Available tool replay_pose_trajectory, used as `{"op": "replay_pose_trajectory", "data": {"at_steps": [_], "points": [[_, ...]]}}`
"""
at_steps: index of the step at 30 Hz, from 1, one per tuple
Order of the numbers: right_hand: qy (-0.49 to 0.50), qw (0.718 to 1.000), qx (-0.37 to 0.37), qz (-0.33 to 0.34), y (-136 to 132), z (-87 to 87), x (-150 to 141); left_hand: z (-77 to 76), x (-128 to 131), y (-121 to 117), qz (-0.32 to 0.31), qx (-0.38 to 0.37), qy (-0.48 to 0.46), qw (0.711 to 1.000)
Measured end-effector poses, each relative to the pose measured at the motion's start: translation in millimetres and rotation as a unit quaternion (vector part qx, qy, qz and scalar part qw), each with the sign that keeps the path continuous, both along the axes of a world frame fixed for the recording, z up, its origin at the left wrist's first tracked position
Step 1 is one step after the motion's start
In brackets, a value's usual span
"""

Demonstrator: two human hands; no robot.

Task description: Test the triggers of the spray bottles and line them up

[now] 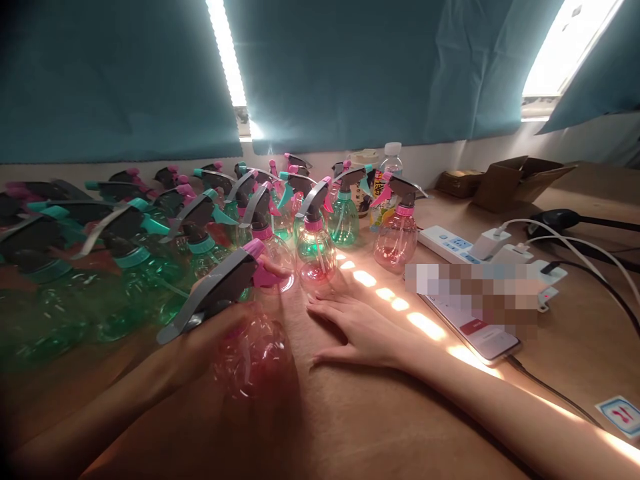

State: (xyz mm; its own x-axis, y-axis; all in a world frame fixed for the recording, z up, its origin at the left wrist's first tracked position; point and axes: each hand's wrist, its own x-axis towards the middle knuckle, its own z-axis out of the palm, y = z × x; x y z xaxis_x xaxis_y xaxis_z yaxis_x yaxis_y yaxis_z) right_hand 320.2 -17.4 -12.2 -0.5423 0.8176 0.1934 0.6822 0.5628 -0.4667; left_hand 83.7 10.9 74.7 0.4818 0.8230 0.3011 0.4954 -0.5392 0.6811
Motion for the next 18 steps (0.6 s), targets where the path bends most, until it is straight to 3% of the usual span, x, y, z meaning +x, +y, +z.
{"op": "replay_pose_trajectory", "data": {"at_steps": [4,18], "points": [[-0.016,1.0,-0.007,-0.004,-0.8,0.1,-0.3,0.6,0.7,0.0,-0.016,-0.035,-0.052,0.998],[-0.018,0.999,-0.027,-0.005,-2.9,-0.2,3.4,-4.6,-0.6,1.8,-0.012,-0.047,-0.066,0.997]]}}
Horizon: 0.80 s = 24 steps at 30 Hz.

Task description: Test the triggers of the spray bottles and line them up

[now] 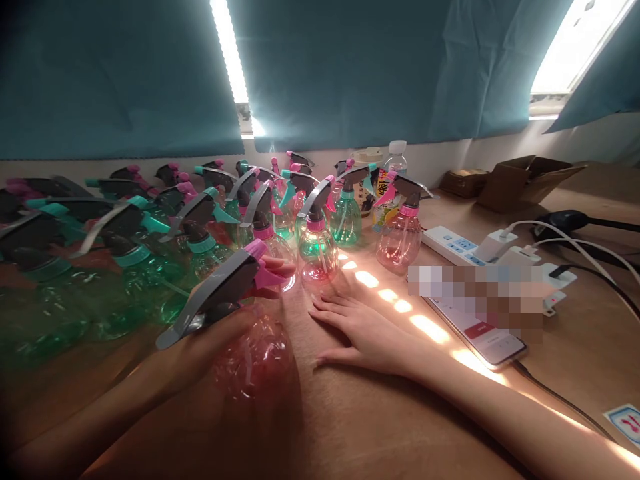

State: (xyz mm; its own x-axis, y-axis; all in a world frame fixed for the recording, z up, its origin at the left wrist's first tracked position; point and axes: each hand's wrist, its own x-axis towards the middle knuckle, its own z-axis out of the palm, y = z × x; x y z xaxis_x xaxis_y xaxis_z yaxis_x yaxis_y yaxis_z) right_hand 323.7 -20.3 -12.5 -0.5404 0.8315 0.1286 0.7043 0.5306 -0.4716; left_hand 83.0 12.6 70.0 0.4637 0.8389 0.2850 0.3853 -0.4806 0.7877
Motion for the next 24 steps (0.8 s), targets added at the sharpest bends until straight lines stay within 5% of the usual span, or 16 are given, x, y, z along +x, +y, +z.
{"op": "replay_pose_trajectory", "data": {"at_steps": [24], "points": [[-0.038,0.999,-0.021,0.0,-1.8,7.5,-0.6,12.4,8.0,-5.2,-0.027,0.019,-0.063,0.997]]}}
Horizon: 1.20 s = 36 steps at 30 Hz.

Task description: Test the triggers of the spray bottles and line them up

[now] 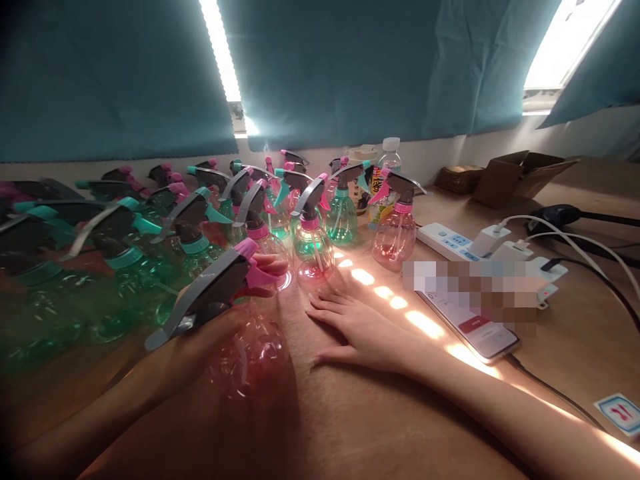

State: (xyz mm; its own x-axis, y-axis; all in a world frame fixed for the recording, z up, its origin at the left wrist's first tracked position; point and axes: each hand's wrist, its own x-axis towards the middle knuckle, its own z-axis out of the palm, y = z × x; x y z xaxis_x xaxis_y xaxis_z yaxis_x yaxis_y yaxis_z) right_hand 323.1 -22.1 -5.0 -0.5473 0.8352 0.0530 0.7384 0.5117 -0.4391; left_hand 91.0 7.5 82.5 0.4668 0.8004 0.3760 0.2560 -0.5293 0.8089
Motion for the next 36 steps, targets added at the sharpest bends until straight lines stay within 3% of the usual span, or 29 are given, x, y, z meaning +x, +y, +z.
{"op": "replay_pose_trajectory", "data": {"at_steps": [10,17,26,36], "points": [[-0.009,1.0,-0.012,-0.01,-1.0,1.9,-1.4,-1.0,-0.8,-1.7,0.01,-0.032,0.005,0.999],[-0.002,1.0,-0.007,-0.002,-1.0,3.2,-1.8,-5.6,-2.2,2.6,0.014,0.007,0.01,1.0],[-0.017,1.0,-0.005,0.0,-1.1,4.8,-2.0,2.9,0.2,-9.1,0.05,-0.022,0.004,0.999],[-0.009,1.0,0.006,0.002,-1.5,2.7,-2.0,-0.3,-5.0,-1.6,-0.004,-0.023,0.011,1.0]]}}
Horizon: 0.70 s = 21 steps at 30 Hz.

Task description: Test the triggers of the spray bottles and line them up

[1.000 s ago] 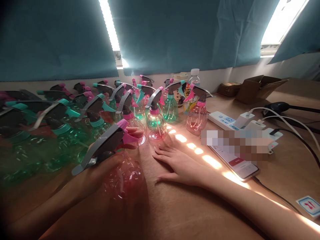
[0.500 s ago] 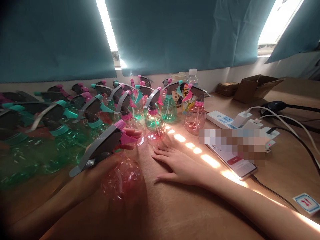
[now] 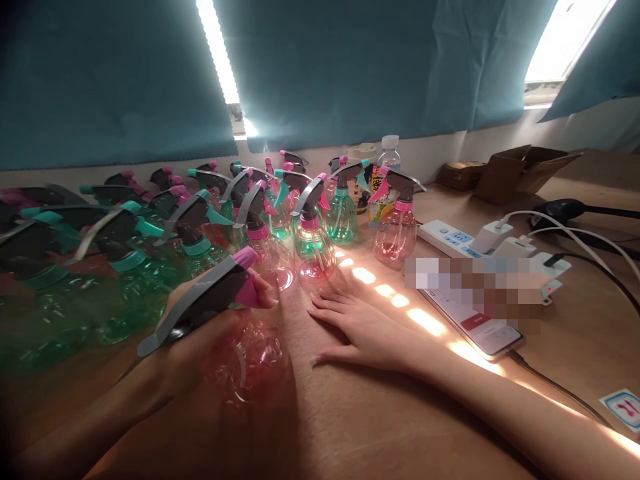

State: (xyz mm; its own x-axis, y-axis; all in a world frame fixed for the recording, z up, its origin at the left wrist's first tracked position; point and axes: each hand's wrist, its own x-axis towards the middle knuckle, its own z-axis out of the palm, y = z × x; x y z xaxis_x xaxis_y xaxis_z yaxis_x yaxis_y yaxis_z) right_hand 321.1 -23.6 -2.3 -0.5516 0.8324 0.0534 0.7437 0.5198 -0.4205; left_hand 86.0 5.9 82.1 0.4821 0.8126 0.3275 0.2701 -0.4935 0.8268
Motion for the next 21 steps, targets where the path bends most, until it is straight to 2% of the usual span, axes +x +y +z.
{"op": "replay_pose_trajectory", "data": {"at_steps": [7,15,21], "points": [[0.004,1.0,-0.01,-0.003,-1.1,4.3,-0.7,-8.3,1.8,4.9,0.015,0.004,-0.008,1.0],[0.012,1.0,-0.011,-0.008,-1.7,2.7,0.4,-1.5,6.0,0.9,0.025,0.016,-0.009,1.0],[-0.004,1.0,-0.017,-0.006,-1.4,2.7,0.9,-3.5,7.2,3.0,0.042,0.029,-0.008,0.999]]}}
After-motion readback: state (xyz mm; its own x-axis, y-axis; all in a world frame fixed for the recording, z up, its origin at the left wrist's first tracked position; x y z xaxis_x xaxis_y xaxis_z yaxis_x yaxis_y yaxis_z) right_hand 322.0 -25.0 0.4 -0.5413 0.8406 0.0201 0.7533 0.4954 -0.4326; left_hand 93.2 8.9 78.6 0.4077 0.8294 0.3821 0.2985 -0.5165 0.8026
